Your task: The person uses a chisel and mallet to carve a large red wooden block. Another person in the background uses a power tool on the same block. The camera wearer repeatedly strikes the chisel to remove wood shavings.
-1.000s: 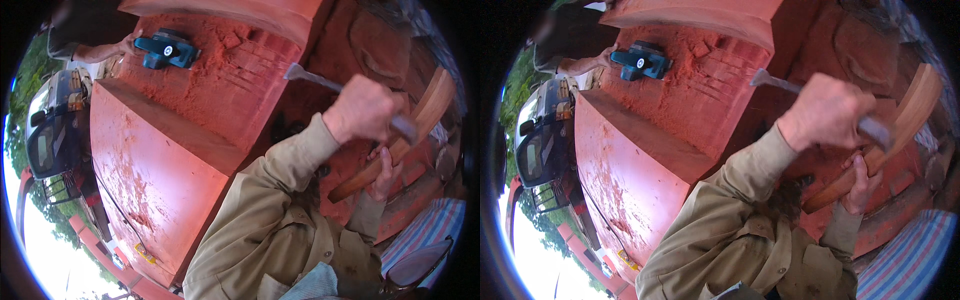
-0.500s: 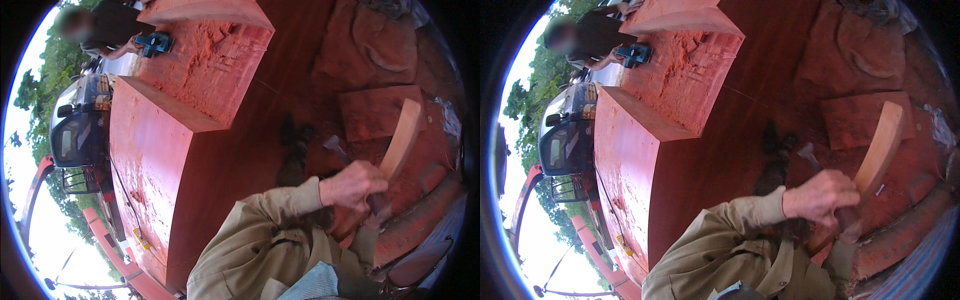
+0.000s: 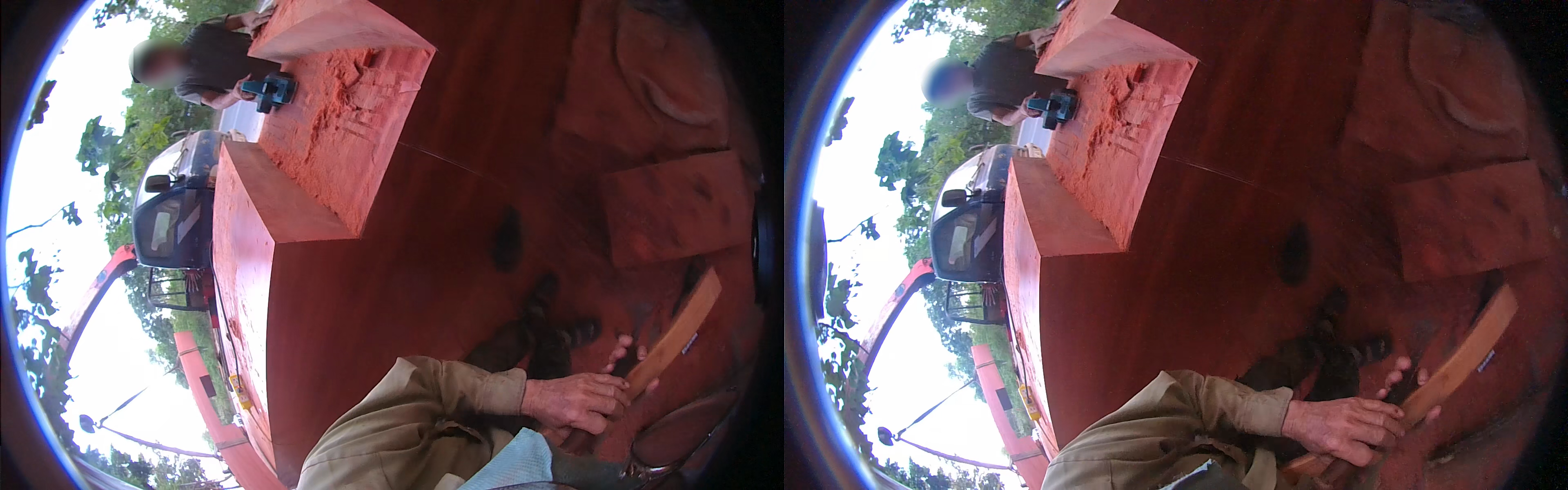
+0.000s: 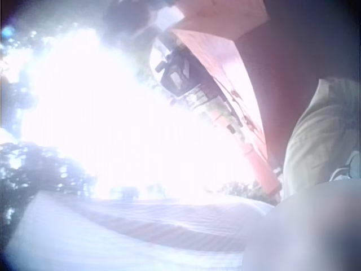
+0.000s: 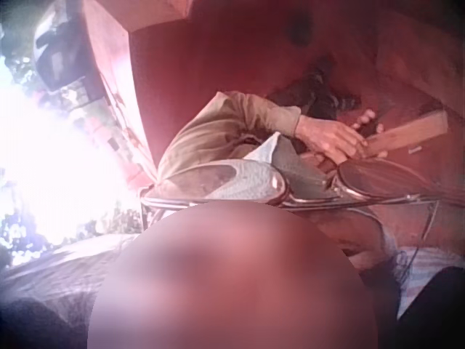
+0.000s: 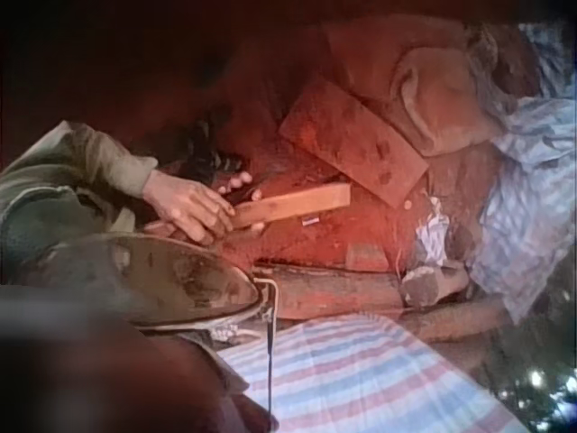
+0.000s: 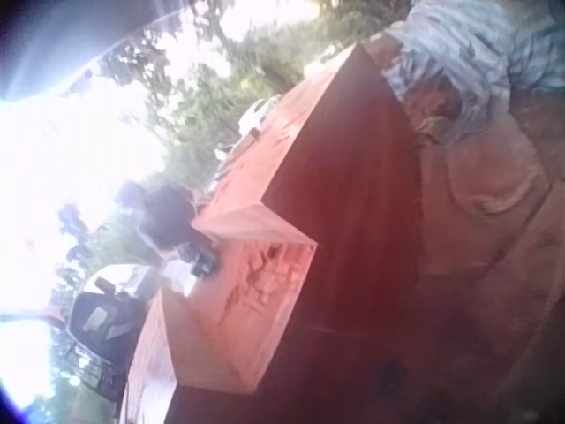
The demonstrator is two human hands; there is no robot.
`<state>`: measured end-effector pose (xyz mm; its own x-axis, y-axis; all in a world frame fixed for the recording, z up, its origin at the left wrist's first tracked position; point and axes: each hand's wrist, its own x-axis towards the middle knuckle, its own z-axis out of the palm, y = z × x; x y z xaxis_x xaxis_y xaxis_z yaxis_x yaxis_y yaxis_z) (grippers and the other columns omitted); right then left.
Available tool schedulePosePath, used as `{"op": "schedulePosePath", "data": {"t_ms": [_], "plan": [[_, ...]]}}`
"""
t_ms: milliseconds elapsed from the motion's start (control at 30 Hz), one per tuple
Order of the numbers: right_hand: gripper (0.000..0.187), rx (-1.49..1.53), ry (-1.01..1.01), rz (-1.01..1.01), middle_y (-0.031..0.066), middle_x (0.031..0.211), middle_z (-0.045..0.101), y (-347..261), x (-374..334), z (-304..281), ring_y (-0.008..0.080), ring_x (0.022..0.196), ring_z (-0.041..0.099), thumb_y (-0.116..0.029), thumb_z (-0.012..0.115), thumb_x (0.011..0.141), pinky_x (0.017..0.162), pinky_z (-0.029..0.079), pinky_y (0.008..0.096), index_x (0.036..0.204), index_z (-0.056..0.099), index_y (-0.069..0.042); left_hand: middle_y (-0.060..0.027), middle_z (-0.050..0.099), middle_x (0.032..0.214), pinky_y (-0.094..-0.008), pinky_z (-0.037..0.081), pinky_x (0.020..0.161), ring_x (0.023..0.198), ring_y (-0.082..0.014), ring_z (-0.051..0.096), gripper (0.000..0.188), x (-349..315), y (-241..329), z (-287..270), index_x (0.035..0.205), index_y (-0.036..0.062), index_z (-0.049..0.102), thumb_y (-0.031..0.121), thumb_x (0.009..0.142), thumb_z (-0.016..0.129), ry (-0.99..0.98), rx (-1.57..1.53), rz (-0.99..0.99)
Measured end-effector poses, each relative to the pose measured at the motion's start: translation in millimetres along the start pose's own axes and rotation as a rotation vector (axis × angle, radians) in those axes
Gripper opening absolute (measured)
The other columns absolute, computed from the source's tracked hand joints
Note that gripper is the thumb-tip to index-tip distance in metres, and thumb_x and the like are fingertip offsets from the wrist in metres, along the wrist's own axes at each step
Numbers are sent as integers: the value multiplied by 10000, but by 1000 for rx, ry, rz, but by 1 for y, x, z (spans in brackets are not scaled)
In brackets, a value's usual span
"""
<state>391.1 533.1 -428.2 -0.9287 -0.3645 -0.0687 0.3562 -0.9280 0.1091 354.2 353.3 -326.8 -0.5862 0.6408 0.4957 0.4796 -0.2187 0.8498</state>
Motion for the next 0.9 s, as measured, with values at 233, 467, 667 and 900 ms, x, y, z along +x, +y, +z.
{"op": "schedulePosePath", "data": {"t_ms": [233,467,667,900], "plan": [[576,-158,49,-211,98,1231,391,-9,13,-33,240,1121,450,-361,756,985,990,481,407,1345,411,-72,-290,434,1624,-641,326,1260,1558,-496,361,668,-9,-11,-132,1475,124,590,229,846,787,-176,665,-332],[572,-342,125,-162,119,1286,430,-14,16,-28,270,1146,509,-357,730,990,1009,519,451,1386,431,-74,-368,447,1550,-581,368,1223,1474,-538,410,729,-3,-13,-381,1513,-77,454,267,950,764,353,1874,-535],[546,-357,139,-114,127,1297,442,4,26,-9,282,1165,530,-366,689,1001,1051,522,474,1388,440,-72,-379,474,1534,-526,376,1228,1456,-504,449,679,39,-47,-437,1459,-81,508,265,931,758,392,1615,-721],[591,-340,231,-16,110,1298,450,10,15,-10,276,1166,529,-358,741,952,1078,497,481,1397,455,-94,-240,572,1486,-559,432,1192,1414,-458,518,641,2,-62,-258,1436,91,604,285,869,833,18,1103,-402]]}}
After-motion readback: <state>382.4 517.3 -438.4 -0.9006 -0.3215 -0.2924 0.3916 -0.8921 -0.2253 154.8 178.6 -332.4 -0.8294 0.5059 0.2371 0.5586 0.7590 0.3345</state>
